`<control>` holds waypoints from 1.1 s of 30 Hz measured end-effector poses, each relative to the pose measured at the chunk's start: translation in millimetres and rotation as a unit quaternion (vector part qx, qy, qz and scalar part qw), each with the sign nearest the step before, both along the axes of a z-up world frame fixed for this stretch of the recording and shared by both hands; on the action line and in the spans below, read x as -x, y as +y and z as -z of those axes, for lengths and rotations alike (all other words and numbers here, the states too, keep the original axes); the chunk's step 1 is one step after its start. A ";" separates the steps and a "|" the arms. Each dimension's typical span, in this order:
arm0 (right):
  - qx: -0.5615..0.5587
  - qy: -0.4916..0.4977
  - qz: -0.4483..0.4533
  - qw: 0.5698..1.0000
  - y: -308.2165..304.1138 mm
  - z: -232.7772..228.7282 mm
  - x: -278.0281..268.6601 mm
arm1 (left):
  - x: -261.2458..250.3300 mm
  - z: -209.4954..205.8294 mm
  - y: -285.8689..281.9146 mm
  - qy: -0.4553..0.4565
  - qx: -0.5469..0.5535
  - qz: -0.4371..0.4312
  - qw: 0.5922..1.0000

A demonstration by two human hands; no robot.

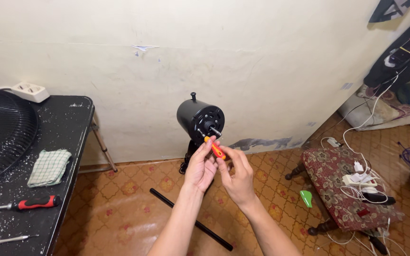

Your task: The person uses a screwdriver to remove several screws from the rear of a standing electric fan motor housing. Screws are placed on a nearby table. The fan blades and front grille are already detached and resting on the table. The person continues unscrewing the motor housing throughout the clip.

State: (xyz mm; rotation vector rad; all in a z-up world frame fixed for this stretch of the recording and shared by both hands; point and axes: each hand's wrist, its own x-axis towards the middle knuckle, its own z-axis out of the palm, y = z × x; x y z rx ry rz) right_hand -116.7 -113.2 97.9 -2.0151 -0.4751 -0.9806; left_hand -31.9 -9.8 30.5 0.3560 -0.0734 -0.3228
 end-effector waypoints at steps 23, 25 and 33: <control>-0.037 0.060 0.045 0.996 -3.7 10.4 -6.6 | -1.5 -4.9 -1.3 0.008 0.002 0.014 1.000; -0.059 0.080 0.052 0.994 -4.8 9.5 -12.2 | -1.7 -11.5 -1.4 -0.001 0.004 0.014 1.000; 0.025 -0.025 0.030 0.999 -11.0 11.7 -14.4 | 2.4 -15.2 1.0 0.025 0.019 0.012 0.999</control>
